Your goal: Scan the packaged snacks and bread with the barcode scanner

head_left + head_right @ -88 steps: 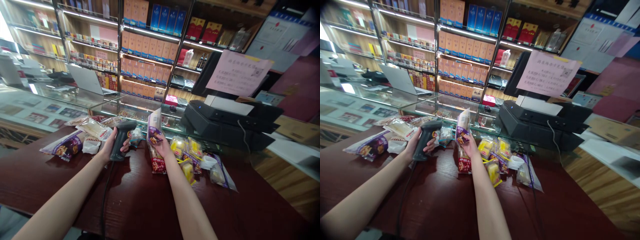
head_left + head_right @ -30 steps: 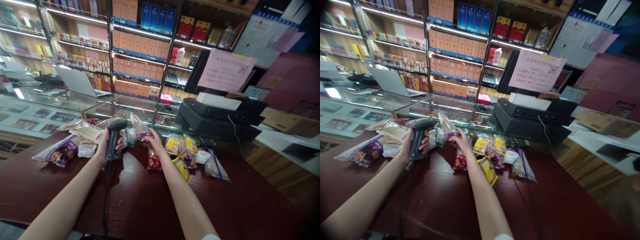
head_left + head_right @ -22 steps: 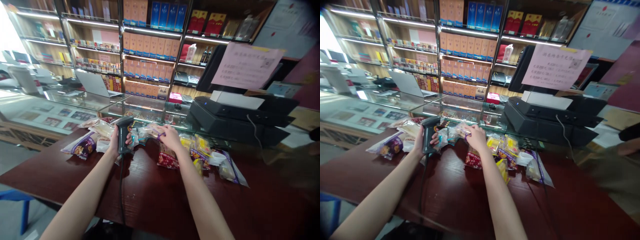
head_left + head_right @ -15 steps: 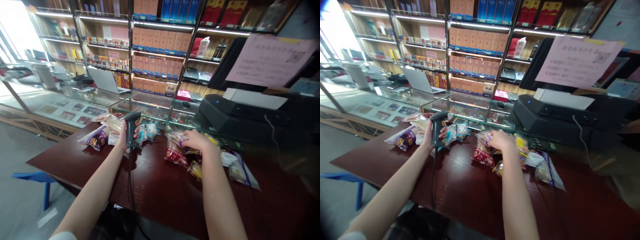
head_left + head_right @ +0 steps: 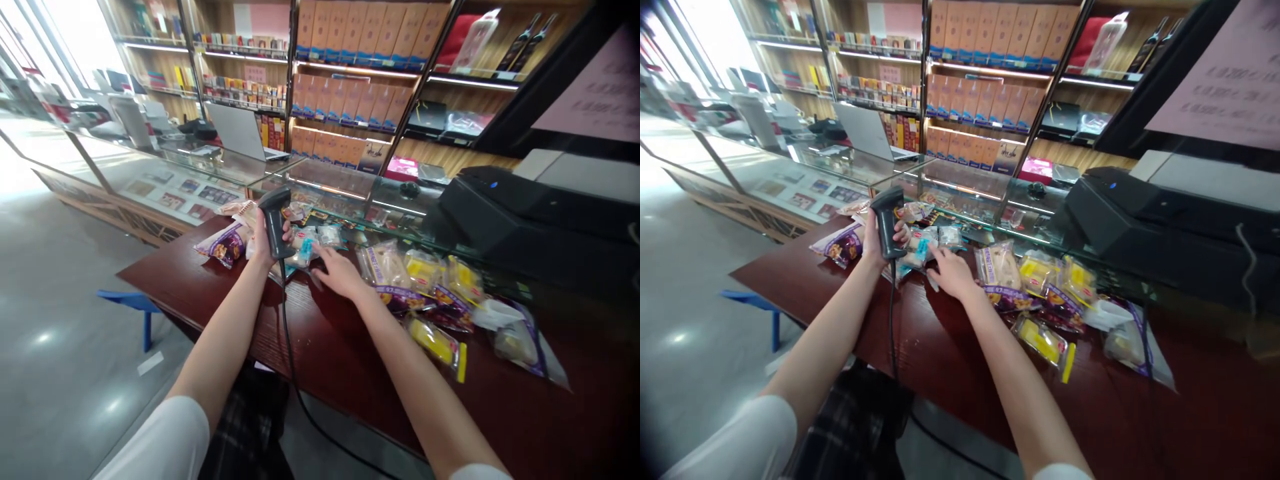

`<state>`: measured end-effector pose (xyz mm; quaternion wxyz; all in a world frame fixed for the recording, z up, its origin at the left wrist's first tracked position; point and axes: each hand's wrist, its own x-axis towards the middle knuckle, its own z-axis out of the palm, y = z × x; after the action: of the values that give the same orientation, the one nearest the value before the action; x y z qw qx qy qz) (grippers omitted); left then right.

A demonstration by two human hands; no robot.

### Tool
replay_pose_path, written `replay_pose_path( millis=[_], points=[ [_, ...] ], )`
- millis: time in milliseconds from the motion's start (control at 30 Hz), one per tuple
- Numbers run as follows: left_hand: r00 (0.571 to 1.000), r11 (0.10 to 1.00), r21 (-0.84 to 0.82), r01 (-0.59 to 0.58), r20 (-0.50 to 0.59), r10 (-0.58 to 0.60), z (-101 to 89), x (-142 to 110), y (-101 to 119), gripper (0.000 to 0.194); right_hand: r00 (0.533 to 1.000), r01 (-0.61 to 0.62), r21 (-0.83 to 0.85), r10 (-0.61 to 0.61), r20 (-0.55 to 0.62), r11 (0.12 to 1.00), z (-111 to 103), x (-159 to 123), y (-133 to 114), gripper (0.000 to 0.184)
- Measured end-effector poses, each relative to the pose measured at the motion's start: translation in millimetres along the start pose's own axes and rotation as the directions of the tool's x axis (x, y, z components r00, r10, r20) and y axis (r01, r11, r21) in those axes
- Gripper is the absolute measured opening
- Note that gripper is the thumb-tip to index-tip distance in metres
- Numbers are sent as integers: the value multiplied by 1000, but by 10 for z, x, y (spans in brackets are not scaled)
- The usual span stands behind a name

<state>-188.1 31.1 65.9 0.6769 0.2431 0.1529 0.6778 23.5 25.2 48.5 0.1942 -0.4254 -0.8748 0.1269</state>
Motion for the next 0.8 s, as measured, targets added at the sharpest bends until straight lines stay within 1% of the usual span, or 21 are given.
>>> replay_pose_path(
  millis=[67,100,200,267,333,467,533,633,733,800],
  points=[
    [1000,1000,-11,12,2,-12,-23,6,13,67,1000,6,-32,-7,-25,999,225,-6,13,75],
    [1000,1000,-6,16,1,-16,-32,9,18,67,999,17,-40,-19,-49,999,296,-19,30,79],
    [1000,999,34,9,-10,-9,-45,15,20,68,988,74,-79,-84,-130,994,381,-55,63,86],
    [1000,998,60,-2,-8,3,-44,17,15,68,977,138,-122,-155,-146,983,393,-59,51,80],
    [1000,997,71,-14,5,14,-42,20,8,68,965,193,-166,-218,-146,967,413,-47,23,66],
    [999,998,52,-34,25,32,-40,21,-1,66,947,222,-197,-259,-188,955,488,-11,-10,44],
    [999,999,41,-32,15,31,-34,16,-3,66,944,220,-170,-253,-211,961,518,-1,-10,40],
    [1000,999,50,-22,-11,22,-21,6,0,65,939,225,-81,-238,-248,971,536,5,2,45],
    [998,997,77,-8,-59,13,-15,6,8,66,930,244,83,-210,-301,966,524,0,26,49],
    [996,996,92,-5,-89,13,-13,11,16,67,917,257,228,-163,-364,939,507,-9,49,48]
  ],
)
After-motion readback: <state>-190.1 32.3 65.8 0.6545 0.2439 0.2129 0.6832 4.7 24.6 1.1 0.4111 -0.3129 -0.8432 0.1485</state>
